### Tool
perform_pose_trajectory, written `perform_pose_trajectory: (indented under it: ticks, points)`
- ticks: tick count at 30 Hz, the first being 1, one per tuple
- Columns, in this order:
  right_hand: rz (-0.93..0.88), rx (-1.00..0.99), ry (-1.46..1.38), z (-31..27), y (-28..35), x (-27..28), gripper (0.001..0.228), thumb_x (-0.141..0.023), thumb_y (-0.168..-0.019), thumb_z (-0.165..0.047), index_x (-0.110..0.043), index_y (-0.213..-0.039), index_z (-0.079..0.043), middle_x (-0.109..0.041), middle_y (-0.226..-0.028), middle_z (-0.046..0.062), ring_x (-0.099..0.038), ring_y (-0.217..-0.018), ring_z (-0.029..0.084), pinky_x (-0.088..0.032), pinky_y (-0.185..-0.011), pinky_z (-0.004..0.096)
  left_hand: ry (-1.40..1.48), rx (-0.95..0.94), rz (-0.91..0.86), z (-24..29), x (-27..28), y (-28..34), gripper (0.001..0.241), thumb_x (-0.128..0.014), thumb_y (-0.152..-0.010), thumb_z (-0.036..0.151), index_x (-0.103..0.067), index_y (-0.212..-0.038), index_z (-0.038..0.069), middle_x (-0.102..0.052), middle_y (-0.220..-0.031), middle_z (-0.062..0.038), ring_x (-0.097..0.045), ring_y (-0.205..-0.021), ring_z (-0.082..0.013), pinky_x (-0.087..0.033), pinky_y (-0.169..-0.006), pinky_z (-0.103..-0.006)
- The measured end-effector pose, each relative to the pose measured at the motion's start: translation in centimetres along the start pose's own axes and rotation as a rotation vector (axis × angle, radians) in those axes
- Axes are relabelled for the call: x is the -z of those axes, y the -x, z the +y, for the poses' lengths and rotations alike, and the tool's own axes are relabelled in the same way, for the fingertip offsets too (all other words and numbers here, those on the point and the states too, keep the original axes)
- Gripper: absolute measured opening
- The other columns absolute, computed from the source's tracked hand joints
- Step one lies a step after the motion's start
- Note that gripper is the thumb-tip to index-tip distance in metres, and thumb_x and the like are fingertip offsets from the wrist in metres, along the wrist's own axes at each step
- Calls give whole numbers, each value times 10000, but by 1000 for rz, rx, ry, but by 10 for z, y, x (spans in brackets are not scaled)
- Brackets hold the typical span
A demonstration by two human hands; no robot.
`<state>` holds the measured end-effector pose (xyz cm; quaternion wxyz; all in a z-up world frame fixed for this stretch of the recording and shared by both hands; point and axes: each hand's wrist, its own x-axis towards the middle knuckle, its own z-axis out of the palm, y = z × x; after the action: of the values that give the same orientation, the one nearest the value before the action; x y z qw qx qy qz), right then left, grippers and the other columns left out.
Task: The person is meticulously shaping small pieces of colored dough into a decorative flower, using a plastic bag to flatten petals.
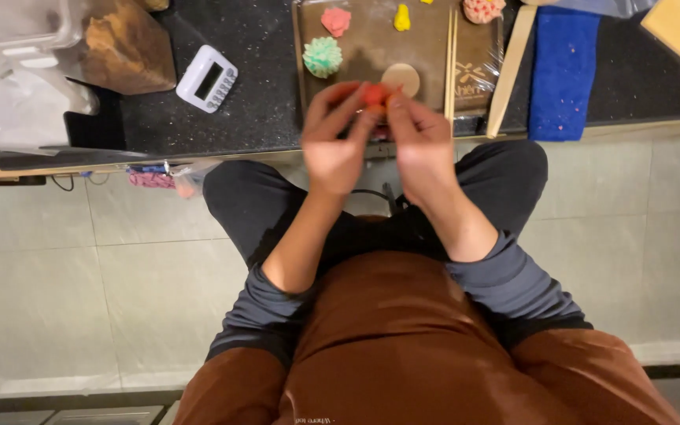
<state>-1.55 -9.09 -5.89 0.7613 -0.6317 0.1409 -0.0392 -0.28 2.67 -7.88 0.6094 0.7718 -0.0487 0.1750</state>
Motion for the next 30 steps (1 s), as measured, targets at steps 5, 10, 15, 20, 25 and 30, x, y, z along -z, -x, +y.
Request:
perform_pose_trajectory:
  ticks: [5,10,15,20,25,30]
  points:
    - [-64,262,138,6,13,-4,202,-632,-1043,-90,-743,-1198,-23,-750,-1139,192,-706,-1085,255,-619,-896,389,129,65,112,-40,2,16,173,-847,-906,175,-815,-1070,131,-767,-1054,-83,-749,-974,-209,-586,-916,-325]
    - [-60,318,130,19,6,-2,164,-795,-943,-44,-789,-1107,-57,-779,-1032,108,-737,-992,156,-634,-869,303,235,240,-23,-6,22,20,197,-786,-965,156,-789,-1159,119,-728,-1202,-89,-714,-1059,-187,-618,-882,-342]
    - [108,405,312,12,12,0,296,-845,-902,-60,-690,-1141,-139,-807,-993,48,-756,-897,91,-618,-845,235,433,345,-37,2,5,32,302,-690,-1044,134,-675,-1339,69,-729,-1271,-154,-669,-1161,-190,-616,-962,-354]
    - [-1,809,620,9,17,8,382,-745,-960,-33,-668,-1332,-74,-734,-1147,86,-708,-1102,245,-611,-947,342,620,492,113,-7,-5,19,295,-730,-999,107,-695,-1242,-56,-757,-1091,-246,-738,-959,-233,-660,-819,-379]
    - [-216,538,816,-21,0,15,393,-510,-1078,-178,-556,-1435,-21,-592,-1419,228,-505,-1371,389,-386,-1163,472,758,627,122,-28,10,8,254,-706,-964,174,-713,-1127,-21,-778,-1003,-147,-768,-899,-235,-600,-771,-303]
    - [-461,1036,889,-27,-102,3,249,-608,-1009,70,-678,-1243,22,-717,-1204,204,-619,-1070,411,-427,-941,467,684,709,24,9,42,-6,443,-690,-940,271,-667,-1287,-4,-763,-1121,-139,-758,-1041,-259,-649,-853,-359]
